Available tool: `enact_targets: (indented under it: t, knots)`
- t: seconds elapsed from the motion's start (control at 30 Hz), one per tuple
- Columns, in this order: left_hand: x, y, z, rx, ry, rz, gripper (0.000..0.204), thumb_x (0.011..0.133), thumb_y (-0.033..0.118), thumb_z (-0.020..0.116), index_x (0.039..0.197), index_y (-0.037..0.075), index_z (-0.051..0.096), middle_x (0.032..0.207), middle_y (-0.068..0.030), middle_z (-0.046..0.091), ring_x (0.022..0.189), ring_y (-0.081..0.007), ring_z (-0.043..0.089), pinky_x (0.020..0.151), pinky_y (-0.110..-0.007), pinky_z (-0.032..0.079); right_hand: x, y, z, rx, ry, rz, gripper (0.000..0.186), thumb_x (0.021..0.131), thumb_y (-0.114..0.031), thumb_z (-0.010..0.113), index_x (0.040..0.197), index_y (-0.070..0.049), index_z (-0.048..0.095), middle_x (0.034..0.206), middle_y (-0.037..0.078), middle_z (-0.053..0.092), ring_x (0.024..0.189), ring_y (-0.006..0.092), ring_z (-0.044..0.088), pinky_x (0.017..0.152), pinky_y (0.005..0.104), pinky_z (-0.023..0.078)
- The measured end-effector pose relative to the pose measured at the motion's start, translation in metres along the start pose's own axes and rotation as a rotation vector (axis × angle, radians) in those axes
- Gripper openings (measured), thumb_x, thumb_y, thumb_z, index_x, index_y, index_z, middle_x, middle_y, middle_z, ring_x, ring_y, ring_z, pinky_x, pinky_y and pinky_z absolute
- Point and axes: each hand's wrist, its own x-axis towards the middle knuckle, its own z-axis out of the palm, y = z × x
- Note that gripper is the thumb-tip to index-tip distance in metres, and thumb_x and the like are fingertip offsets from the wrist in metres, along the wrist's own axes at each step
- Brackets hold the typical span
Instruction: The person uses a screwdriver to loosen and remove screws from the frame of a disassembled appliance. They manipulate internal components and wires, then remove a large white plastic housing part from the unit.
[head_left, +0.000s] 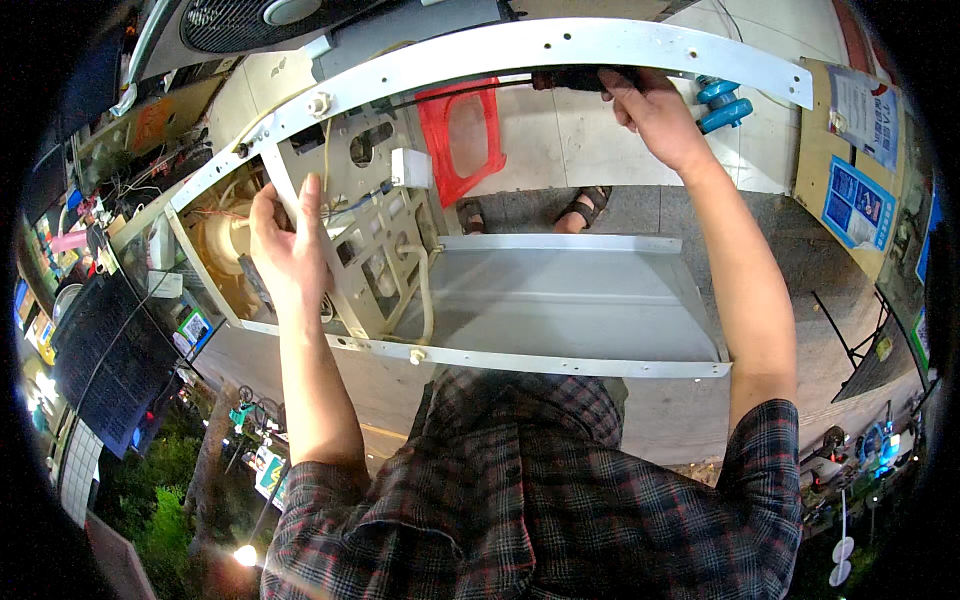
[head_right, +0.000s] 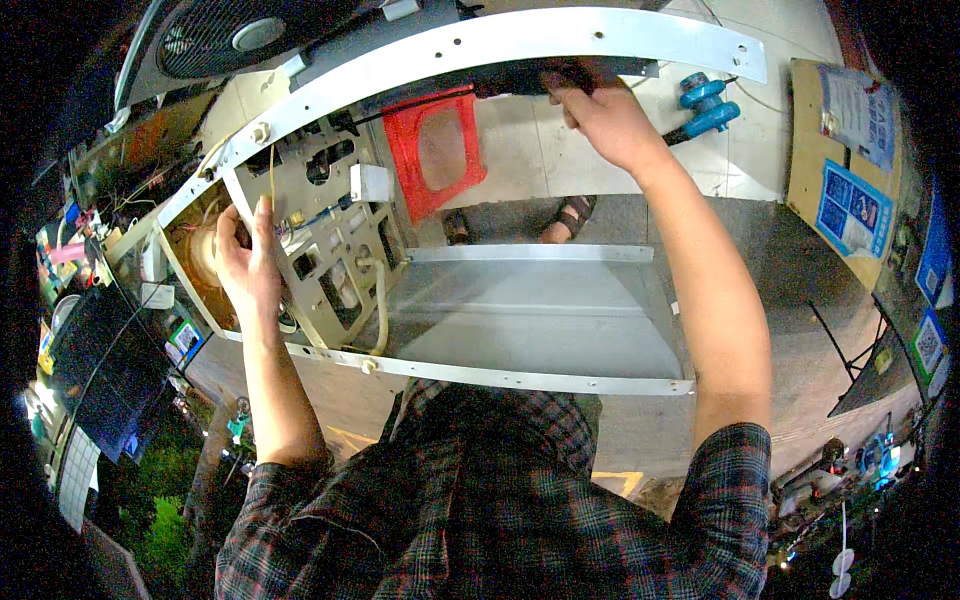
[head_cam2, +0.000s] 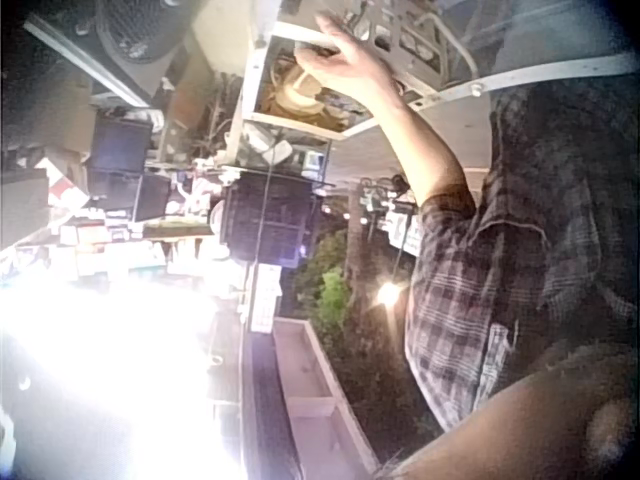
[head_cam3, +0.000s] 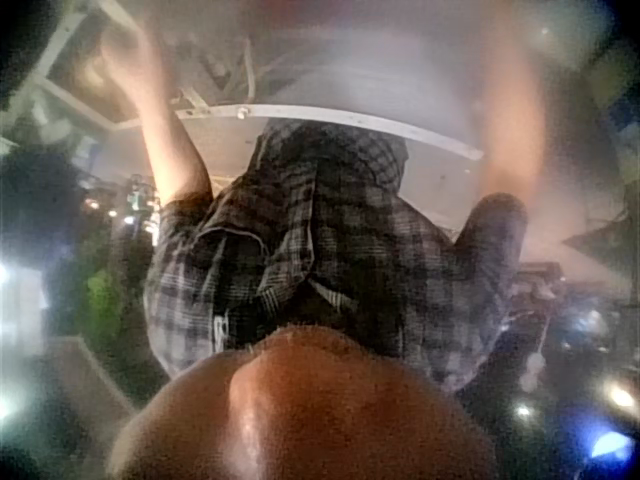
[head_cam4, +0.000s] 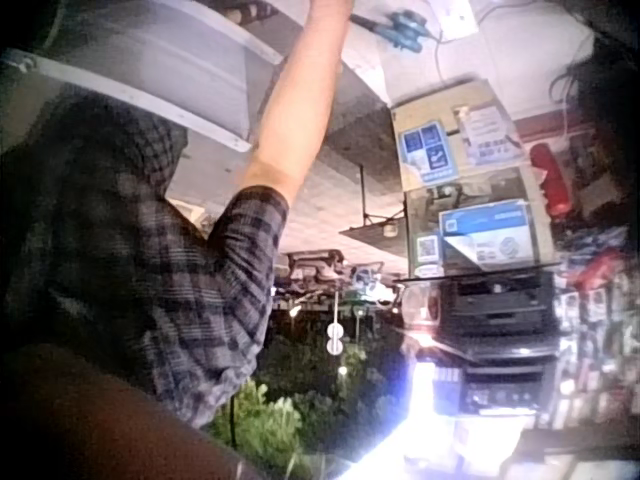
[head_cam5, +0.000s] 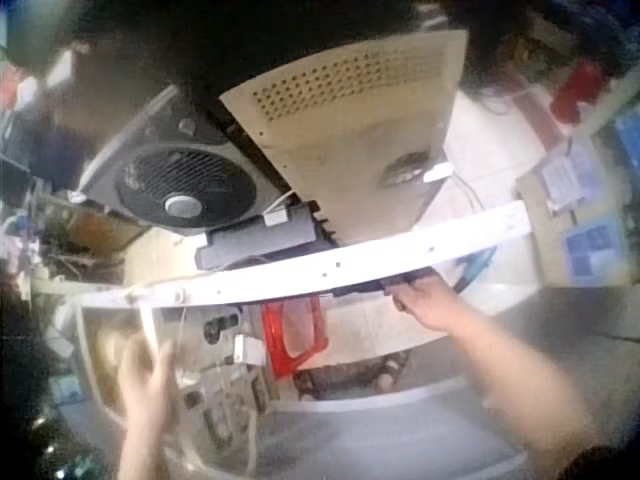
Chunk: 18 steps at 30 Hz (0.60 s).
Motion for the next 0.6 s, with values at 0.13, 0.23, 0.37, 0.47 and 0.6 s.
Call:
enact_targets:
  t: [0.13, 0.23, 0.37, 0.47, 0.6]
  knots:
    - [0.007, -0.01, 0.014, -0.095, -0.012, -0.01, 0.042, 0.095, 0.038, 0.07, 0.105, -0.002, 0.066, 0.09, -0.0101, 0.07, 0.082, -0.0168, 0.062, 0.078, -0.031, 0.05, 0.004, 0.016, 0.004, -0.428, 0.164, -0.125, 0.039, 0.101, -0.04, 0.054, 0.119, -0.007, 0.065, 0.09, 0.015, 0.064, 0.085, 0.024, 0.061, 0.079, 0.0335, 0.048]
    - [0.004, -0.02, 0.016, -0.101, 0.03, 0.006, 0.041, 0.096, 0.039, 0.069, 0.104, -0.001, 0.067, 0.09, -0.01, 0.069, 0.082, -0.0163, 0.062, 0.078, -0.031, 0.05, 0.001, 0.014, 0.002, -0.275, 0.074, -0.077, 0.042, 0.101, -0.037, 0.055, 0.132, -0.009, 0.061, 0.109, 0.02, 0.067, 0.101, 0.0278, 0.065, 0.087, 0.0361, 0.05]
    - [0.004, -0.015, 0.017, -0.107, 0.023, 0.009, 0.041, 0.096, 0.039, 0.068, 0.105, -0.001, 0.067, 0.092, -0.0101, 0.069, 0.083, -0.0165, 0.062, 0.079, -0.031, 0.05, 0.0, 0.006, 0.008, -0.299, 0.205, -0.136, 0.046, 0.1, -0.037, 0.055, 0.137, -0.01, 0.057, 0.12, 0.02, 0.066, 0.111, 0.0285, 0.063, 0.095, 0.0378, 0.047]
    - [0.006, -0.022, 0.02, -0.163, 0.026, 0.025, 0.041, 0.096, 0.039, 0.068, 0.106, -0.001, 0.068, 0.092, -0.01, 0.069, 0.084, -0.0167, 0.062, 0.079, -0.031, 0.05, 0.011, 0.021, 0.011, -0.887, 0.384, -0.397, 0.044, 0.101, -0.038, 0.054, 0.134, -0.01, 0.061, 0.114, 0.018, 0.068, 0.105, 0.0252, 0.063, 0.094, 0.0368, 0.047]
    - [0.003, -0.019, 0.018, -0.142, 0.029, -0.014, 0.041, 0.096, 0.039, 0.068, 0.107, -0.001, 0.068, 0.092, -0.0106, 0.069, 0.084, -0.0171, 0.062, 0.08, -0.031, 0.05, 0.001, 0.003, 0.001, -0.099, 0.074, -0.08, 0.034, 0.099, -0.034, 0.06, 0.121, -0.008, 0.065, 0.09, 0.007, 0.061, 0.081, 0.016, 0.053, 0.074, 0.03, 0.044]
